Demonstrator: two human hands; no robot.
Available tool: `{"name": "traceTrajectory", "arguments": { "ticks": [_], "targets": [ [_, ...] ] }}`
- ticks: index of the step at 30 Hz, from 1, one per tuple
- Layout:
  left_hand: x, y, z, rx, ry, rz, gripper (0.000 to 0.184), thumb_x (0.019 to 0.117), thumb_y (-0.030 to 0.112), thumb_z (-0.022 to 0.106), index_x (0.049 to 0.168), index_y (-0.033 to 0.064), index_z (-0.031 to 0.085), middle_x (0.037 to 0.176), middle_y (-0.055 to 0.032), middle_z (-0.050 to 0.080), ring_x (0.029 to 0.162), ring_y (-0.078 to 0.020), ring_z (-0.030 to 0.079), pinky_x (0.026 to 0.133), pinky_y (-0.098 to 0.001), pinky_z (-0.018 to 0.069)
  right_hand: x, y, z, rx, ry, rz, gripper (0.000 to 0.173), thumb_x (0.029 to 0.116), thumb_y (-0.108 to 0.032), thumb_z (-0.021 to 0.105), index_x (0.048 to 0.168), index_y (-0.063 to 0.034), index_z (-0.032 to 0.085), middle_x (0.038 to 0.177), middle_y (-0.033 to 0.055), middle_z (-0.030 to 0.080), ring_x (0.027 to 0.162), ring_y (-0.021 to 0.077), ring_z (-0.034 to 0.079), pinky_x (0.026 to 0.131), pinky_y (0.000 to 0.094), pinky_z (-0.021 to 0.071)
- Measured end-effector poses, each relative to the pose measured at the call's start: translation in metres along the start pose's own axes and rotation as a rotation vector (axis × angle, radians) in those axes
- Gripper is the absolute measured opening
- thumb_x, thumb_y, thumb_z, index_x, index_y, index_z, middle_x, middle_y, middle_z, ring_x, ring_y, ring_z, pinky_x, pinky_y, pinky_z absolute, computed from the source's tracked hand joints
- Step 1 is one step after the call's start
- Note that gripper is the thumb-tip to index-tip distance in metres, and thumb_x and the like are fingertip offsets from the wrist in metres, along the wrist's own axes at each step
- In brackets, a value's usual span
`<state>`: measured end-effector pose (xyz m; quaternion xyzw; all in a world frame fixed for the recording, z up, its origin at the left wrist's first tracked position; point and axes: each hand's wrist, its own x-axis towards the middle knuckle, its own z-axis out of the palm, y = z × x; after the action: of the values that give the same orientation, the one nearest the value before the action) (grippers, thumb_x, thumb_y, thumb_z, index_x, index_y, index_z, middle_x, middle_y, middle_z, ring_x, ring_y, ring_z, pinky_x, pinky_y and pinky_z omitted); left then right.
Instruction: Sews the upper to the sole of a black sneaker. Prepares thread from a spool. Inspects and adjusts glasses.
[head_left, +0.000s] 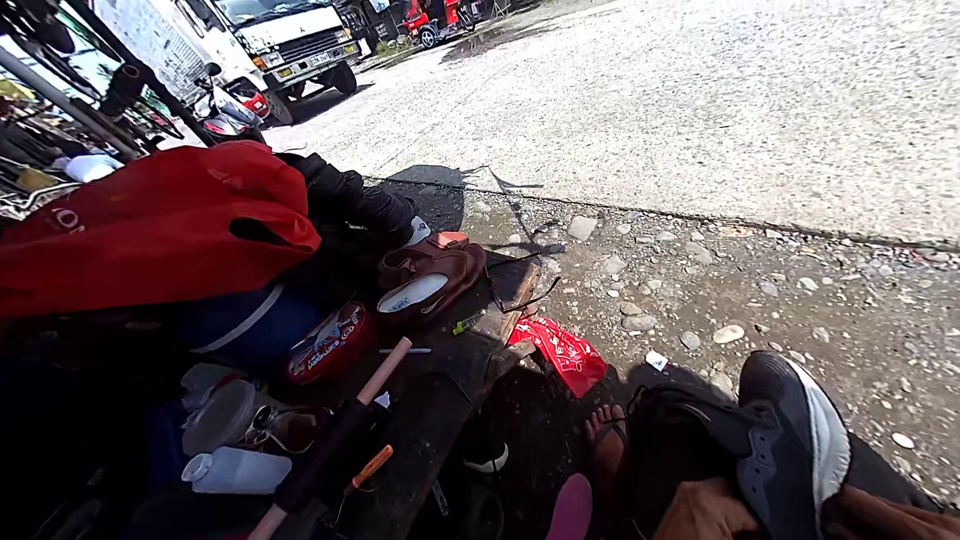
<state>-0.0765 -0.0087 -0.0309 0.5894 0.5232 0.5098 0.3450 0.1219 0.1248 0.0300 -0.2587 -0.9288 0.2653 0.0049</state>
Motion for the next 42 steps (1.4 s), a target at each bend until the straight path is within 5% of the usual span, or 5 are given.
{"name": "traceTrajectory", "arguments": {
  "ticks": [7,20,26,31,42],
  "targets": [
    [0.016,-0.002,0.017,0.051,0.172,-0.011,0.006,0.0774,-0.009,0.066,0.080,-0.0136,0.069,0.076,-0.0220,0.069,0.073,-0.0251,0.069,0.072,-0.0360,0.0560,-0.002,0.002,0.001,0.029,0.043,-0.036,0.025,0.1013,-0.019,0.058,0.099,0.0034,0.070,0.080,0.0257,0.069,0.069,0.0456,0.068,0.057,0.0634,0.0491],
    [0.015,-0.012,0.017,-0.002,0.016,-0.081,0.005,0.0758,-0.005,0.069,0.077,-0.0096,0.067,0.069,-0.0167,0.066,0.066,-0.0202,0.066,0.063,-0.0366,0.0530,-0.009,-0.010,0.006,-0.097,0.013,0.093,0.029,0.1021,-0.021,0.055,0.099,0.0042,0.067,0.084,0.0271,0.070,0.073,0.0483,0.070,0.058,0.0638,0.0516],
    [0.017,-0.013,0.005,-0.048,-0.070,-0.185,0.007,0.0764,-0.001,0.068,0.083,-0.0018,0.068,0.074,-0.0059,0.068,0.072,-0.0075,0.067,0.068,-0.0277,0.0547,-0.003,-0.005,0.027,-0.532,0.262,-0.130,0.011,0.0909,-0.013,0.057,0.087,-0.0043,0.061,0.066,0.0120,0.057,0.056,0.0327,0.063,0.044,0.0431,0.0488],
    [0.020,-0.007,0.006,-0.124,-0.042,-0.235,0.014,0.0797,-0.002,0.068,0.093,0.0005,0.068,0.084,0.0018,0.072,0.083,0.0008,0.069,0.080,-0.0211,0.0579,-0.006,-0.016,0.008,-0.425,0.118,0.001,0.032,0.1041,-0.028,0.051,0.091,-0.0014,0.062,0.066,0.0135,0.059,0.059,0.0349,0.065,0.050,0.0469,0.0499],
    [0.012,-0.016,0.006,0.048,-0.010,-0.147,0.009,0.0845,0.009,0.069,0.092,0.0044,0.070,0.084,0.0034,0.073,0.083,0.0032,0.069,0.081,-0.0184,0.0572,-0.042,0.006,0.028,0.048,0.241,0.268,0.047,0.1023,-0.054,0.051,0.087,-0.0115,0.064,0.059,0.0001,0.053,0.053,0.0176,0.055,0.048,0.0400,0.0415]
  ]
}}
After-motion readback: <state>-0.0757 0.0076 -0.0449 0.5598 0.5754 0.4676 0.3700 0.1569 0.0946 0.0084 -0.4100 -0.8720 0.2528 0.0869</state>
